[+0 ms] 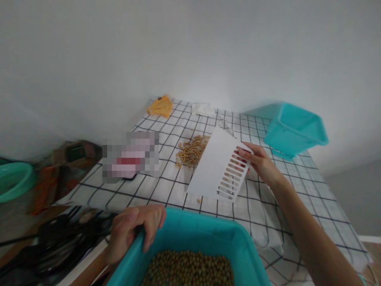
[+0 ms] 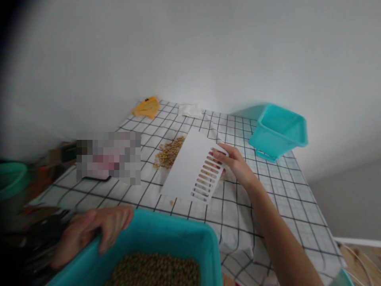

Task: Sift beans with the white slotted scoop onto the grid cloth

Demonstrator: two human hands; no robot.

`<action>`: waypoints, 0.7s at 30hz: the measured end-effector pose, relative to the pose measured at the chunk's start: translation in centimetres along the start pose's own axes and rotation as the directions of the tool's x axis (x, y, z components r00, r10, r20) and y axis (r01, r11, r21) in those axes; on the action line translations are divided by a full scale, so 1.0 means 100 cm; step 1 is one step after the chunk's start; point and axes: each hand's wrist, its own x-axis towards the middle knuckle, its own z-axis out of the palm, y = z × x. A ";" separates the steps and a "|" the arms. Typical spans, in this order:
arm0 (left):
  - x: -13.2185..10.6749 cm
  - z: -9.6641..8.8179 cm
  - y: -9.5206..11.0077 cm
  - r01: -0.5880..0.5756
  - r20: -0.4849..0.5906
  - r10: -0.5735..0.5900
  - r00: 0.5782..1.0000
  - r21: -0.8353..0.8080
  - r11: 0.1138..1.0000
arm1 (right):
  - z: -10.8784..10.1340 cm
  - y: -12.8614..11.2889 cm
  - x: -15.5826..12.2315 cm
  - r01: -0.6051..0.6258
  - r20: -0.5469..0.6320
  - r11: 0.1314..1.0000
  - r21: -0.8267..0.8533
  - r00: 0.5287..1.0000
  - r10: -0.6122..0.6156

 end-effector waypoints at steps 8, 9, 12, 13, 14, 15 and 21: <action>0.002 0.003 0.005 -0.008 0.002 0.008 1.000 0.023 1.000 | 0.005 0.000 -0.003 -0.041 0.265 0.993 -0.115 0.962 0.071; 0.002 0.003 0.006 -0.009 -0.004 0.009 1.000 0.020 1.000 | 0.005 0.000 -0.003 -0.040 0.296 0.994 -0.105 0.953 0.070; 0.003 0.006 0.005 -0.015 -0.007 0.016 1.000 0.012 1.000 | 0.004 0.000 -0.005 -0.041 0.334 0.998 -0.041 0.941 0.052; 0.004 0.007 0.005 -0.021 -0.012 0.021 1.000 0.008 1.000 | 0.003 0.001 -0.006 -0.047 0.335 0.999 -0.018 0.941 0.051; 0.004 0.008 0.005 -0.025 -0.022 0.025 0.999 0.003 1.000 | 0.002 0.001 -0.006 -0.057 0.327 0.998 0.001 0.943 0.054; 0.003 0.008 0.004 -0.025 -0.029 0.025 0.999 -0.004 1.000 | 0.002 0.001 -0.006 -0.067 0.313 0.998 0.013 0.948 0.060; -0.002 0.007 -0.004 0.017 -0.057 -0.021 0.998 -0.068 0.998 | -0.003 0.001 -0.006 -0.059 0.108 0.994 0.096 0.993 0.049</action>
